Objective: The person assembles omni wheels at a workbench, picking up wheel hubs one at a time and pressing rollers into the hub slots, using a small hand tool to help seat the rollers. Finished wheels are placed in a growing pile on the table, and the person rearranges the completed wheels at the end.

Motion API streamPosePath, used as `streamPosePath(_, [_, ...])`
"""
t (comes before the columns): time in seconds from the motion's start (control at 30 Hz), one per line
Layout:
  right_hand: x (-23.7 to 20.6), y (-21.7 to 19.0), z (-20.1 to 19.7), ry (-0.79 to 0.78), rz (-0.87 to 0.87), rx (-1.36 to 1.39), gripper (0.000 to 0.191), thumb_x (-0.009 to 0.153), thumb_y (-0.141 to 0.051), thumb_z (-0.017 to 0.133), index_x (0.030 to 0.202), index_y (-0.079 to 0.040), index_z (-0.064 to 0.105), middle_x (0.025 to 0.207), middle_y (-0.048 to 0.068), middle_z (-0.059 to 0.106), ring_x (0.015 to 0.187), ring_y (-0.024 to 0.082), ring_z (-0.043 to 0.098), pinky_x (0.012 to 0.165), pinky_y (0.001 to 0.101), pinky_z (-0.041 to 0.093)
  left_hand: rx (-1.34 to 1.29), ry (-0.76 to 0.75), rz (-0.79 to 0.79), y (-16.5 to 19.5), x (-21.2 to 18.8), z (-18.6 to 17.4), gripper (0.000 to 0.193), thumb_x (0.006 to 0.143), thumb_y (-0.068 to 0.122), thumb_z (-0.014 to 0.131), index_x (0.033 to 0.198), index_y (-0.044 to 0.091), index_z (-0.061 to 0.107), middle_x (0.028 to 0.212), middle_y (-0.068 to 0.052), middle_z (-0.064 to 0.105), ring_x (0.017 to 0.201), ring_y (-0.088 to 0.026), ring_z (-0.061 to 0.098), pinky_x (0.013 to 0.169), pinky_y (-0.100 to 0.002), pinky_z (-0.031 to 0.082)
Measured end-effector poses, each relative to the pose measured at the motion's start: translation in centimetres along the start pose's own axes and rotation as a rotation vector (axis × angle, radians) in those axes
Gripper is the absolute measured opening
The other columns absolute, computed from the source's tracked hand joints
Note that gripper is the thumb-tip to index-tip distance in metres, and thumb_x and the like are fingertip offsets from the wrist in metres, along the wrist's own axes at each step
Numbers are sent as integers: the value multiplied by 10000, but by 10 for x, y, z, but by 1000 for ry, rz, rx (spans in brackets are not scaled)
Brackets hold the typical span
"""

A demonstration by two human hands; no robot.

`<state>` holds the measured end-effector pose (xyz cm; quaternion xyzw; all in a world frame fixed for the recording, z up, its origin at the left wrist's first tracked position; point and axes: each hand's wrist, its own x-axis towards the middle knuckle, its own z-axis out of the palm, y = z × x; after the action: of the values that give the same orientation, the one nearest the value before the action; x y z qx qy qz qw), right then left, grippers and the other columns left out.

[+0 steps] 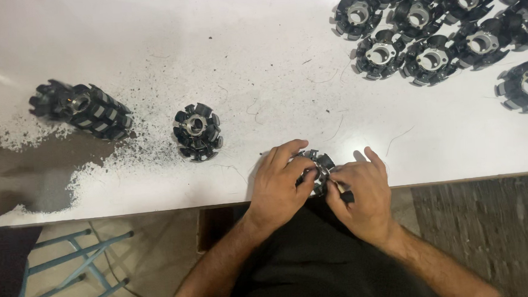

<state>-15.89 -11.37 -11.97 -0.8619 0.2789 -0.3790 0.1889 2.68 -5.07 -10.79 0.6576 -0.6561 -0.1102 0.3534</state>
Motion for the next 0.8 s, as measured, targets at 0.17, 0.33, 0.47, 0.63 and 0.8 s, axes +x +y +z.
streamPosePath(0.17, [4, -5, -3, -22, 15, -3, 254, 791, -26, 783, 1001, -55, 643, 953, 81, 689, 929, 264, 666, 1176, 580, 403, -45, 2, -1, 1, -2, -3, 150, 841, 146, 763, 972, 96, 708, 1340, -91, 604, 1239, -280, 574, 1041, -464, 453])
streamPosePath(0.33, [9, -5, -11, -84, 56, 39, 229, 797, -26, 780, 986, -61, 655, 914, 63, 700, 853, 228, 672, 1191, 590, 407, -70, -23, 46, 8, -3, -4, 154, 845, 163, 757, 984, 109, 718, 1372, -106, 588, 1315, -299, 539, 1101, -483, 418])
streamPosePath(0.47, [10, -4, -11, -82, 63, 46, 226, 808, -31, 772, 994, -60, 646, 932, 74, 702, 861, 244, 678, 1195, 580, 408, -80, -6, -18, 10, -2, 5, 134, 870, 158, 758, 966, 88, 696, 1378, -112, 588, 1301, -289, 530, 1080, -496, 418])
streamPosePath(0.63, [7, 0, -9, -70, 75, 81, 231, 830, -28, 774, 1019, -58, 646, 948, 65, 714, 901, 249, 693, 1164, 559, 453, -35, 75, -13, 6, -2, 22, 108, 843, 105, 719, 914, 59, 652, 1310, -109, 593, 1289, -291, 539, 1036, -506, 421])
streamPosePath(0.8, [8, -1, -4, -53, 33, 107, 257, 823, -8, 780, 1035, -52, 642, 996, 83, 719, 938, 244, 706, 1150, 558, 469, -16, 145, 1, -1, -4, 27, 113, 817, 84, 698, 895, 53, 622, 1299, -101, 597, 1305, -292, 559, 1031, -489, 426])
